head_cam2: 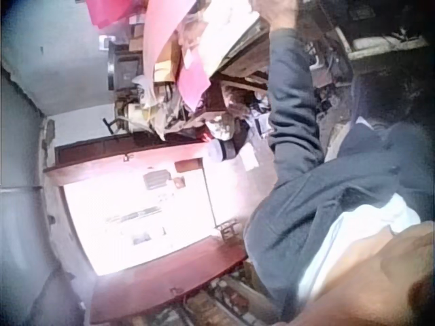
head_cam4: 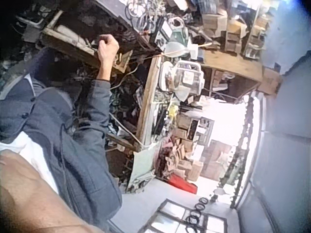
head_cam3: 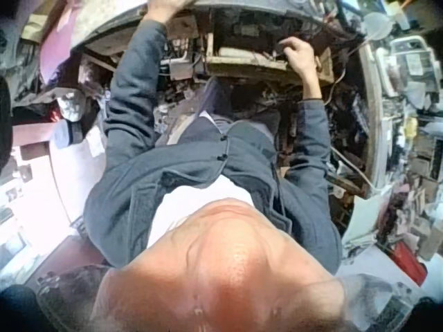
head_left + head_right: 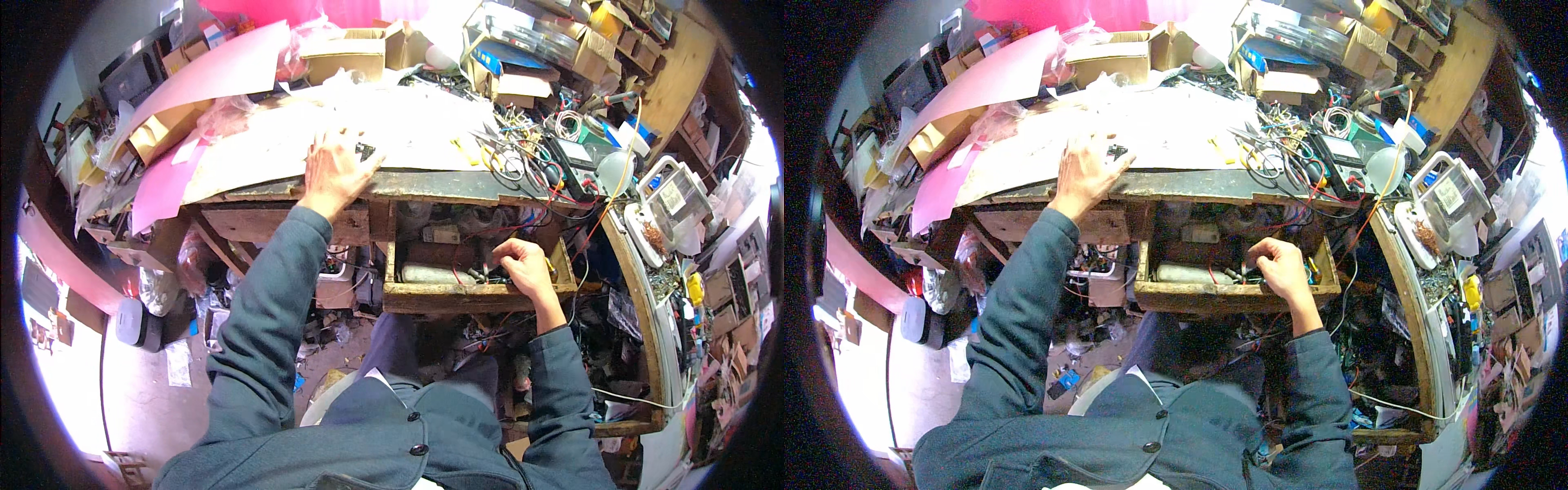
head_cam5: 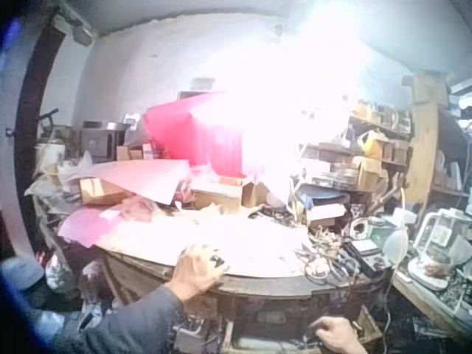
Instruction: The person strips insulation from a red wire using shears, twists the exposed strands, and then connects the wire to a small green circuit board. The person then uses a multimeter probe to test the connection on the circuit board.
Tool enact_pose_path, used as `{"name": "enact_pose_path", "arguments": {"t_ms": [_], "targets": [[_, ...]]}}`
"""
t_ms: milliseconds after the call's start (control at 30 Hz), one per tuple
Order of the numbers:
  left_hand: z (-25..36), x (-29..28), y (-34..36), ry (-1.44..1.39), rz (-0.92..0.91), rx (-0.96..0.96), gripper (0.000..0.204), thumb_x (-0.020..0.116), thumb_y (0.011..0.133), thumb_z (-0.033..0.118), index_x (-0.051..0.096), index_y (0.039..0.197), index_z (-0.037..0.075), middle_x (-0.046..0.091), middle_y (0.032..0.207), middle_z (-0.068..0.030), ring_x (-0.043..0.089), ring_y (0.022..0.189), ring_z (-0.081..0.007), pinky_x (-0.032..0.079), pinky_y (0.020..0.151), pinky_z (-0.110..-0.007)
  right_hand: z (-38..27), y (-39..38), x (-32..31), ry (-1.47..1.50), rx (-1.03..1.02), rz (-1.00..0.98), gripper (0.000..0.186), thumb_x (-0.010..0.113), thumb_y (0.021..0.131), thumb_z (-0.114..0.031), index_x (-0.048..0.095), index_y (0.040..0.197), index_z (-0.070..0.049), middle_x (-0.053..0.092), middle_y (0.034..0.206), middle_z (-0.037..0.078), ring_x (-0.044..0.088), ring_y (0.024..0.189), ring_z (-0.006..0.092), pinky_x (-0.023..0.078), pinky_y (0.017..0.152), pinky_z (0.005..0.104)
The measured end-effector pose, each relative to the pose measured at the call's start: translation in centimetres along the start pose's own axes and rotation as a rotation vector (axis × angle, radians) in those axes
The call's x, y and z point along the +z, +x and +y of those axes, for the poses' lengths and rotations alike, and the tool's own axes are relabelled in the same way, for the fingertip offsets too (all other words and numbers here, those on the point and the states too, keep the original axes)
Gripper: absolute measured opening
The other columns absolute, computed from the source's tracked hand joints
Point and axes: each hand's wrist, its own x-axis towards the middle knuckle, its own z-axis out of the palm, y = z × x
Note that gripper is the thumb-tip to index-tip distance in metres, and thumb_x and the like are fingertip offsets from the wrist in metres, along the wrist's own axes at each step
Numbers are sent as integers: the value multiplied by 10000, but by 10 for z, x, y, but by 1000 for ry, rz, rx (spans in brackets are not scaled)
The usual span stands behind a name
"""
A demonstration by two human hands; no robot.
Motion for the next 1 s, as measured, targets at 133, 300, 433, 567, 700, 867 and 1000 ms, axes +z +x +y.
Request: {"name": "enact_pose_path", "arguments": {"t_ms": [133,300,433,567,700,867,1000], "targets": [[-9,12,10,-49,-314,-116,521,674,849,402,655,1209,27,682,1141,-219,658,1050,-376,510,904,-451,-4,-4,-3,38,3,-1,203,557,775,21,706,912,13,722,815,65,665,767,125,526,721,271],[-33,36,8,-149,-265,-57,400,637,877,338,705,1110,21,716,979,-221,701,935,-347,530,843,-408,-2,-6,-2,87,-1,53,205,543,784,14,706,909,22,726,816,84,670,747,130,536,712,275],[-29,30,7,-202,-224,-98,328,663,880,253,711,1119,34,724,949,-202,711,885,-279,535,801,-366,-4,-6,-2,38,-32,68,204,553,778,1,709,909,20,723,808,88,672,742,139,535,715,281],[18,8,10,-469,-105,-168,287,720,871,182,717,1119,38,738,900,-143,675,802,-147,525,762,-309,3,-6,-1,47,-26,76,214,561,780,-16,715,926,12,729,813,88,678,749,147,536,715,284],[83,2,-10,-1349,-256,-464,270,711,900,151,702,1138,25,710,933,-37,633,843,-93,521,749,-273,7,-6,-3,-6,-26,98,209,571,787,-31,718,934,-6,731,821,82,680,752,144,533,711,285],[122,40,-73,-1708,-553,-658,245,693,927,143,676,1149,40,692,1045,-26,639,939,-107,548,801,-283,-10,-8,-6,200,39,32,202,664,879,-54,669,1075,-6,711,932,53,652,829,107,521,750,261],[122,67,-105,-1685,-595,-703,240,698,923,133,679,1140,34,701,1025,-27,649,889,-102,548,792,-274,-30,-9,-9,518,127,-129,361,686,870,-13,615,1223,-33,698,1023,93,676,892,137,551,828,277]]}}
